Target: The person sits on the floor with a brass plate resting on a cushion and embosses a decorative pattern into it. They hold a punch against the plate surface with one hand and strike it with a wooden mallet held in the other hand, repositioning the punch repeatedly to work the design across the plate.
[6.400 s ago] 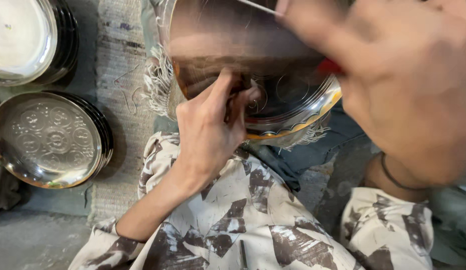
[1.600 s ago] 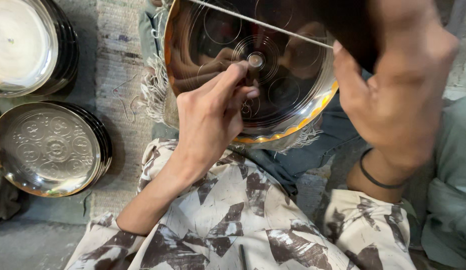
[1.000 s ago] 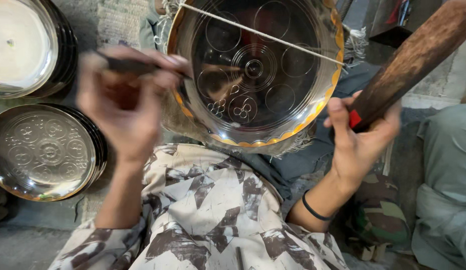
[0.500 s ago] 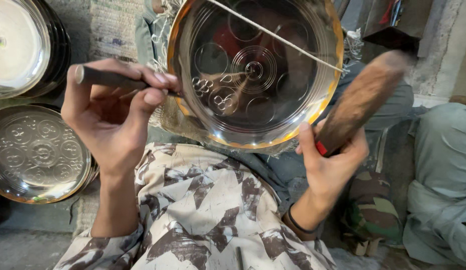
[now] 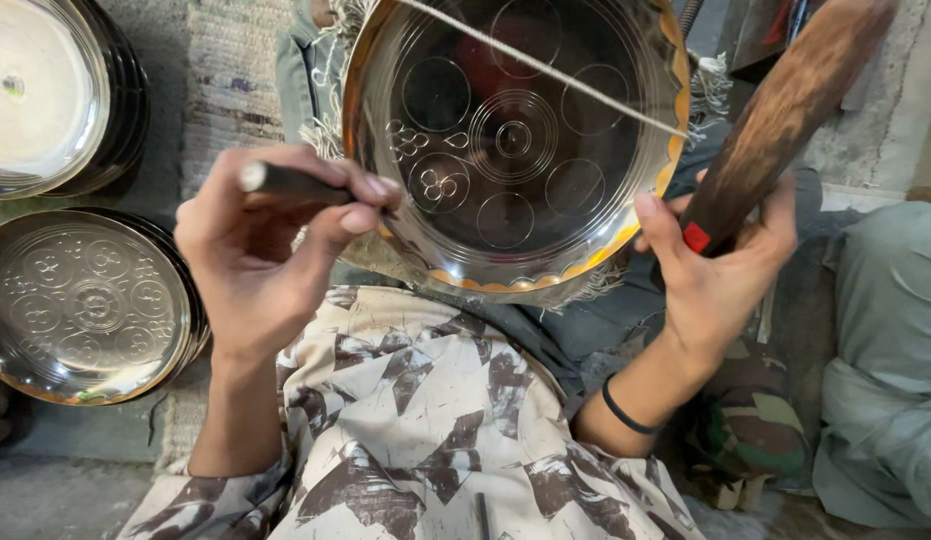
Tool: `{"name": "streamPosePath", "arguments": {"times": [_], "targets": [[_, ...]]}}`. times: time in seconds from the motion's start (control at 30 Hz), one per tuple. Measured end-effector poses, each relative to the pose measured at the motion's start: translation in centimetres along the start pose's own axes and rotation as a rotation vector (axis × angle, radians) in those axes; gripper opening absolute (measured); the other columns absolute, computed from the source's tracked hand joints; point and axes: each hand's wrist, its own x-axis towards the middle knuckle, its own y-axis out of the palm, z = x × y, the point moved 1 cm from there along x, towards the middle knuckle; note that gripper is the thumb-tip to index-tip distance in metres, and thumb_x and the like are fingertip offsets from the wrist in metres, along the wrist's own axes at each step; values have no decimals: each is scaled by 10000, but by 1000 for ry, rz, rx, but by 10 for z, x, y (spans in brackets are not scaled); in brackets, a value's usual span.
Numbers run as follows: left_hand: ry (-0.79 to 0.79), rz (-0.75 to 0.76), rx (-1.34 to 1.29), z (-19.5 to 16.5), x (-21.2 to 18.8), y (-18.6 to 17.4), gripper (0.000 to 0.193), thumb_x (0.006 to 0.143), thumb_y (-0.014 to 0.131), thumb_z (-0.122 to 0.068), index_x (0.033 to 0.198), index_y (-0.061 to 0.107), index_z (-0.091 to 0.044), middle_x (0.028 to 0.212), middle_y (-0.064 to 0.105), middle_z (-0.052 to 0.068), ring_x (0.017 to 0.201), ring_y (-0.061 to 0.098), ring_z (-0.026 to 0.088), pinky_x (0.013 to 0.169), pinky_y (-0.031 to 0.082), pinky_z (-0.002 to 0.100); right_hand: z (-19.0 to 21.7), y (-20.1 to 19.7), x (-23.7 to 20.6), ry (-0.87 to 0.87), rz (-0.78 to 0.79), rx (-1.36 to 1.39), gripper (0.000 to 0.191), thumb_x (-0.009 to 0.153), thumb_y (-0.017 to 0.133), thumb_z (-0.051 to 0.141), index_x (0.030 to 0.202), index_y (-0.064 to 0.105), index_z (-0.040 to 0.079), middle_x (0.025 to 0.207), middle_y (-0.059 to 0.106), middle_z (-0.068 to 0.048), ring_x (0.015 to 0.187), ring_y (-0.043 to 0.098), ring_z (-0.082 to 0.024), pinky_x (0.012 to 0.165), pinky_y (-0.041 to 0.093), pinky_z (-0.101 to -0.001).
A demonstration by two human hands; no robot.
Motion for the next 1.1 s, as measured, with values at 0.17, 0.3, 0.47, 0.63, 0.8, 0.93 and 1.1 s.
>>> {"name": "streamPosePath", "arguments": {"times": [0.17, 0.3, 0.47, 0.63, 0.8, 0.93, 1.1], "targets": [[52, 116, 252, -3, 30, 0, 159, 1049, 680, 33, 1177, 586, 37, 1073, 743, 155, 1025, 793, 209, 865, 649, 342, -16, -18, -7, 45, -168, 160, 637, 1043, 863, 55, 1494, 416, 16, 1115, 658, -123, 790, 685, -157, 675, 575, -286], [-19, 181, 273, -19, 45, 11, 227, 1068, 700, 18, 1249, 563, 10, 1123, 749, 101, 1057, 769, 175, 905, 666, 289, -57, -23, -13, 41, -405, 174, 671, 1034, 830, 73, 1530, 382, 10, 1198, 569, -135, 824, 608, -155, 748, 559, -298], [158, 530, 308, -16, 67, 45, 341, 981, 766, -11, 1262, 573, -18, 1101, 758, 68, 1054, 772, 177, 917, 642, 283, -127, -8, -26, -180, -374, -36, 737, 1086, 784, 69, 1612, 267, 63, 1513, 422, -56, 1096, 546, -146, 1009, 496, -288], [212, 707, 335, 13, 89, 55, 366, 907, 760, 31, 1218, 569, 0, 1027, 751, 105, 998, 771, 243, 860, 612, 337, -159, -12, -34, 69, -262, 206, 541, 1079, 783, 56, 1514, 475, -36, 1064, 570, -51, 904, 571, -135, 861, 505, -274], [336, 763, 515, 29, 97, 54, 373, 857, 814, -9, 1171, 611, -22, 1000, 715, 163, 940, 729, 364, 772, 564, 434, -126, -16, -34, 48, -353, 340, 637, 1063, 741, 54, 1589, 382, 51, 1028, 611, -67, 795, 647, -154, 672, 528, -287], [318, 808, 569, 32, 99, 56, 359, 871, 836, -61, 1138, 600, -23, 932, 689, 163, 895, 692, 397, 716, 510, 471, -83, -16, -27, 9, -314, 321, 651, 1104, 749, 45, 1627, 361, 38, 957, 587, -64, 697, 574, -125, 541, 434, -248], [324, 840, 587, 33, 102, 59, 367, 837, 843, -49, 1117, 606, -24, 849, 684, 151, 851, 680, 398, 675, 489, 480, -52, -20, -13, -108, -143, 438, 677, 1058, 771, 148, 1589, 381, -6, 836, 572, -57, 585, 522, -120, 527, 409, -250]]}}
